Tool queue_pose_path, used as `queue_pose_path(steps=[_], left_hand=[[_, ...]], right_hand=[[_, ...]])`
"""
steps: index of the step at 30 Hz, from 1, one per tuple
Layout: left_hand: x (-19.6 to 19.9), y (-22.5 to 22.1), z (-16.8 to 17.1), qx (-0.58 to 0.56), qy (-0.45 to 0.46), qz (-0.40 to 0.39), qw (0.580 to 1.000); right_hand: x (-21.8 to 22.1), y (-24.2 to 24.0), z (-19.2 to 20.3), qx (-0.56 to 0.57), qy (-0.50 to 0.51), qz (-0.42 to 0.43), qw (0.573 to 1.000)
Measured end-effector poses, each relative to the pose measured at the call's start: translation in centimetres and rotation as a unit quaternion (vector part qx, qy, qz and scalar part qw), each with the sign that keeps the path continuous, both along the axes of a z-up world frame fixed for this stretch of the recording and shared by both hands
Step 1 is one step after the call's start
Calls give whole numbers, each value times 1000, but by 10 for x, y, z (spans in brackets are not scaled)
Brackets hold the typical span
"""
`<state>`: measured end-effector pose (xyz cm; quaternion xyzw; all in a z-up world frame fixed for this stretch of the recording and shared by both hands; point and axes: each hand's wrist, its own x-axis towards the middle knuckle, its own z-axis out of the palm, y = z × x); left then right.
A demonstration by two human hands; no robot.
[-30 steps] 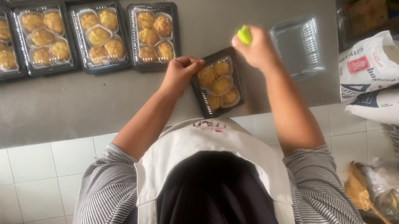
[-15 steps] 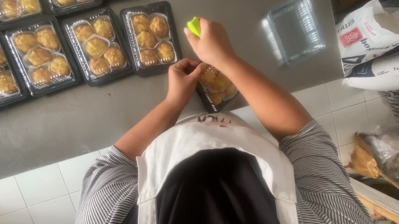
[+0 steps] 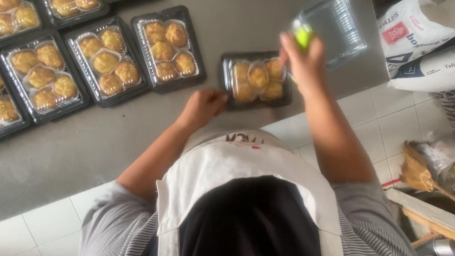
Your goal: The person seals plastic containers of pastries by hand using a green stapler. They pick up each container, press the lid closed, and apply staples to the edges before setting it aside and repeating the process.
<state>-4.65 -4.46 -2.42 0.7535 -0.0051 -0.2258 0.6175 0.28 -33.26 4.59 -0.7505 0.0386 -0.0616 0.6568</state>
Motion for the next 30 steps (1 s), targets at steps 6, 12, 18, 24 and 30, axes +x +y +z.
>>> queue_pose_path(steps=[6,12,18,24,30], left_hand=[[41,-35,24,183,-245,-120,945],[136,-137,-18,63,-227,-166,958],[138,-105,-2,36,-56,-206,976],[108,-67,36,53,-111,-252,960],[88,-41,49,98,-221,-219,945]], right_hand=[[-111,-67,-57,10,161,-189,969],[-106,-53,-123,235,293,-207,903],[-69,-97,-150,2,248,-223,943],[-32,-114,-104,81,113,45,989],[-16,-91,-70,-58,85,153,983]])
